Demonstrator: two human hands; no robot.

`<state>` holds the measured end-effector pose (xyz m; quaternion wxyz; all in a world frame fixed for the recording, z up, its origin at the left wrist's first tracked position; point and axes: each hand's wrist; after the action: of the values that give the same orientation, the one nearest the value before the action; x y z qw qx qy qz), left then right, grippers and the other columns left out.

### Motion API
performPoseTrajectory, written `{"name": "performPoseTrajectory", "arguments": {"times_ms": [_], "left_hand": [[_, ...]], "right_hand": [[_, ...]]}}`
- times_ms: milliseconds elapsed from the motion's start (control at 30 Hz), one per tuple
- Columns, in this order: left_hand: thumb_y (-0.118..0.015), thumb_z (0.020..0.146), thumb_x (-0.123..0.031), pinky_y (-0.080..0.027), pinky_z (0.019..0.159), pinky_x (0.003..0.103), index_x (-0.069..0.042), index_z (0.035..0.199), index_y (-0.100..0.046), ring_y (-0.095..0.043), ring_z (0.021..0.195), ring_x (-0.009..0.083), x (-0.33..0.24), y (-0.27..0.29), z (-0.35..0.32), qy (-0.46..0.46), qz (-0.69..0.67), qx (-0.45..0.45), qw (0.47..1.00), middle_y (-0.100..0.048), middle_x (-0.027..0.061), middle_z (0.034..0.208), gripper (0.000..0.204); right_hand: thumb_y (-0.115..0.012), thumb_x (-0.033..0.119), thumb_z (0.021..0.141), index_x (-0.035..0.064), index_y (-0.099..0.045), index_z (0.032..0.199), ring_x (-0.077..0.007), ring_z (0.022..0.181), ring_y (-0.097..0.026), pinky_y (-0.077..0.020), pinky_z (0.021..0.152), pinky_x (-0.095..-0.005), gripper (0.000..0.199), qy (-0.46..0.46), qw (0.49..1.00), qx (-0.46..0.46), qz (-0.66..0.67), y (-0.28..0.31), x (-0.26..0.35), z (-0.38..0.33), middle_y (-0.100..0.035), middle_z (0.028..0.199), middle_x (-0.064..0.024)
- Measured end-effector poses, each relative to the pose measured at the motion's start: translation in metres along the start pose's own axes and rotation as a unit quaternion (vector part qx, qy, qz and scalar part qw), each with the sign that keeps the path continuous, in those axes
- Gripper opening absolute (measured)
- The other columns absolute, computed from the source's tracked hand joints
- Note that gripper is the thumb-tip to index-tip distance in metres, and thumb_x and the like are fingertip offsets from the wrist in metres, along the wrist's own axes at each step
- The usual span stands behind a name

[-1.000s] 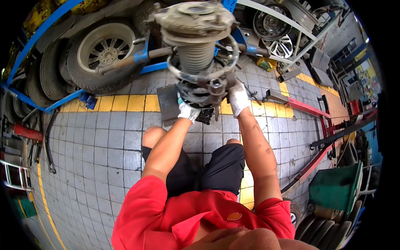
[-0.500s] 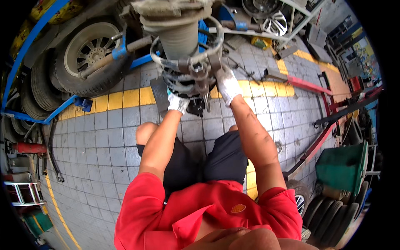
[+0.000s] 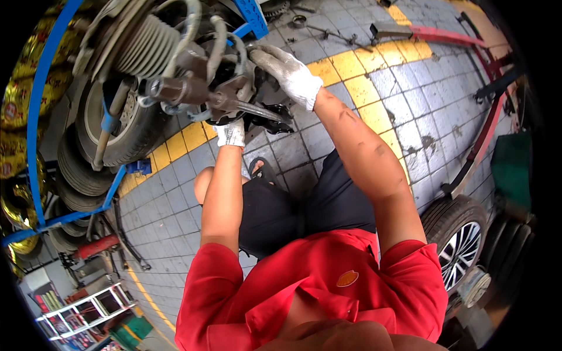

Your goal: The person assembles a car suspension assembly by hand, attaching a coil spring to a shock absorber and then fitting a strut mount. The person then carries the assembled unit to a blue rack and places it on a shelf.

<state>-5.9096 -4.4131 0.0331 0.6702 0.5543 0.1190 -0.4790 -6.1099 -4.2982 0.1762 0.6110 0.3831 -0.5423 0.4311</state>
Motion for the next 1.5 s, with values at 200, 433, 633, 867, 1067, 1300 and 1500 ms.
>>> {"name": "performPoseTrajectory", "arguments": {"times_ms": [200,433,633,867,1067,1300,1500], "left_hand": [[-0.069,0.095,-0.028,-0.049,0.1,0.044,-0.009,0.128,-0.065,-0.061,0.118,0.0294,-0.014,0.01,-0.008,0.058,-0.122,-0.006,0.991,-0.067,0.0126,0.127,0.039],[-0.074,0.093,-0.024,-0.054,0.094,0.04,-0.008,0.126,-0.065,-0.066,0.11,0.0258,-0.03,0.02,-0.012,0.136,-0.243,-0.054,0.959,-0.068,0.0111,0.121,0.037],[-0.083,0.088,-0.021,-0.06,0.085,0.039,-0.008,0.126,-0.064,-0.067,0.102,0.0231,-0.056,0.011,-0.012,0.156,-0.32,-0.047,0.933,-0.068,0.0077,0.115,0.045],[-0.081,0.089,-0.008,-0.055,0.095,0.036,-0.012,0.131,-0.063,-0.061,0.112,0.0189,-0.054,0.018,-0.009,0.145,-0.279,-0.066,0.947,-0.064,0.0024,0.127,0.045],[-0.076,0.094,-0.009,-0.048,0.105,0.043,-0.011,0.138,-0.059,-0.055,0.125,0.0217,-0.036,0.037,-0.015,-0.01,-0.101,-0.001,0.995,-0.059,0.0054,0.14,0.047],[-0.069,0.098,-0.014,-0.038,0.113,0.045,-0.002,0.14,-0.057,-0.05,0.132,0.0273,-0.049,0.043,-0.008,-0.003,0.095,0.068,0.993,-0.058,0.013,0.142,0.045],[-0.069,0.1,-0.018,-0.042,0.11,0.04,0.0,0.135,-0.063,-0.056,0.126,0.0267,-0.042,0.025,-0.013,0.028,0.08,0.024,0.996,-0.063,0.0143,0.138,0.039]], "right_hand": [[-0.059,0.049,0.101,0.0048,-0.06,0.14,-0.0167,0.101,-0.06,-0.0486,0.09,-0.0291,0.059,-0.076,0.994,0.001,0.081,0.021,-0.044,-0.008,-0.069,0.112,-0.0083],[-0.061,0.043,0.096,0.0018,-0.067,0.127,-0.0322,0.116,-0.066,-0.0496,0.099,-0.0368,0.052,-0.096,0.995,-0.006,-0.005,0.041,-0.145,-0.012,-0.07,0.125,-0.0183],[-0.045,0.072,0.097,0.0023,-0.064,0.135,-0.0284,0.119,-0.062,-0.0474,0.1,-0.0405,0.082,-0.441,0.896,-0.002,-0.044,-0.008,-0.325,-0.057,-0.069,0.128,-0.0181],[-0.06,0.053,0.094,0.0019,-0.071,0.124,-0.023,0.099,-0.064,-0.05,0.089,-0.0368,0.06,-0.393,0.813,-0.161,0.398,-0.07,-0.343,-0.043,-0.072,0.114,-0.0124],[-0.061,0.033,0.09,0.0029,-0.074,0.099,-0.0175,0.076,-0.058,-0.0463,0.07,-0.0349,0.035,-0.416,0.798,-0.193,0.391,-0.071,-0.331,-0.028,-0.069,0.089,-0.0051],[-0.06,0.034,0.095,0.0124,-0.072,0.095,-0.0187,0.068,-0.063,-0.0499,0.062,-0.0356,0.025,-0.372,0.793,-0.187,0.444,-0.071,-0.329,-0.002,-0.069,0.081,-0.0029],[-0.061,0.031,0.095,0.0085,-0.072,0.094,-0.02,0.071,-0.064,-0.052,0.068,-0.035,0.025,-0.358,0.808,-0.16,0.441,-0.052,-0.331,0.021,-0.07,0.083,-0.0048]]}}
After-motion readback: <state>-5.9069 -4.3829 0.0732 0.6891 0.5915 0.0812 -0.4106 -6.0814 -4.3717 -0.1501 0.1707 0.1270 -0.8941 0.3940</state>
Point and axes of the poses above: each hand's wrist, its own z-axis towards the middle knuckle, its own y-axis out of the back of the hand, x = y × z
